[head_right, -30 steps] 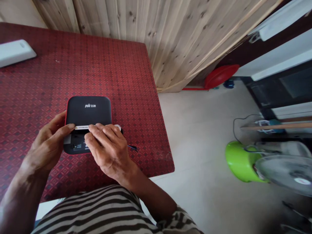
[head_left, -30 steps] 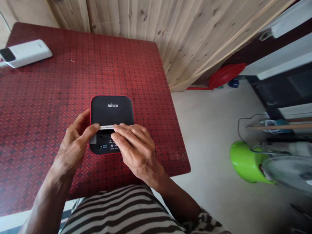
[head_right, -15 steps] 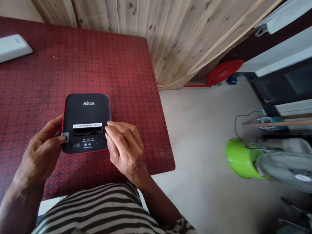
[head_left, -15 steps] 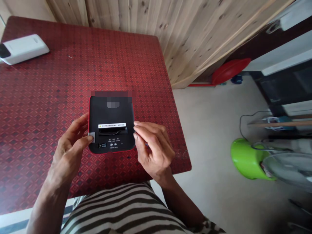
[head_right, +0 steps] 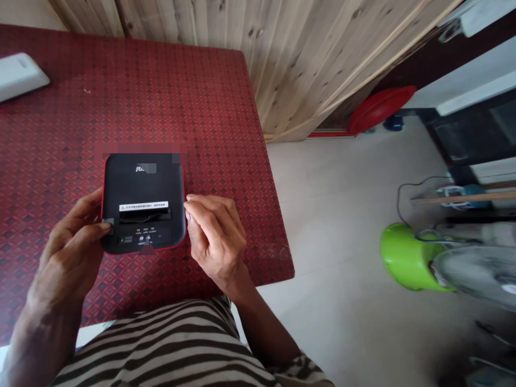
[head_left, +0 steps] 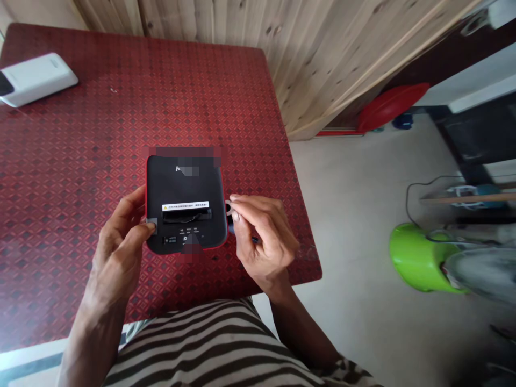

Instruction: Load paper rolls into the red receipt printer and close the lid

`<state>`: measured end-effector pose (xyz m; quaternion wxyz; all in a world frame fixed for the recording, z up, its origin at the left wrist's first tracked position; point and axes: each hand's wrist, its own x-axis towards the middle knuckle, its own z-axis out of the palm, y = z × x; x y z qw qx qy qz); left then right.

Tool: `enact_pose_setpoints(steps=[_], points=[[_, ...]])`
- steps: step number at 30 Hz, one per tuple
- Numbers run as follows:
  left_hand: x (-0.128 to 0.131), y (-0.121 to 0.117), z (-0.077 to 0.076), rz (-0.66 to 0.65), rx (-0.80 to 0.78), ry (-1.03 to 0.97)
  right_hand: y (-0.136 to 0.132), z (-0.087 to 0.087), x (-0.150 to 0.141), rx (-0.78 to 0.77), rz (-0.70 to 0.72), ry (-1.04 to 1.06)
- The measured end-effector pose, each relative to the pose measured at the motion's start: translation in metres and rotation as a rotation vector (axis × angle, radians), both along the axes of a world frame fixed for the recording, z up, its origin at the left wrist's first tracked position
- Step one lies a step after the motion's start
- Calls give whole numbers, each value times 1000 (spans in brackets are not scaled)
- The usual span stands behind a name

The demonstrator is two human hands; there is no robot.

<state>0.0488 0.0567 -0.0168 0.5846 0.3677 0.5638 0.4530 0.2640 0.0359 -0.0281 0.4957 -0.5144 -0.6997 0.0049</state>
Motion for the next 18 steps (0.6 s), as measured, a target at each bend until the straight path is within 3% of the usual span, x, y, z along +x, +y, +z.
enact_pose_setpoints(steps=[12,15,18], points=[[-7,-2,-13,-22,24,17,4,13,-7,-3,44,-49],[-13,0,-16,-55,55,17,19,23,-8,-57,160,-158],[-17,8,-21,-107,116,9,42,31,-17,-229,258,-409]])
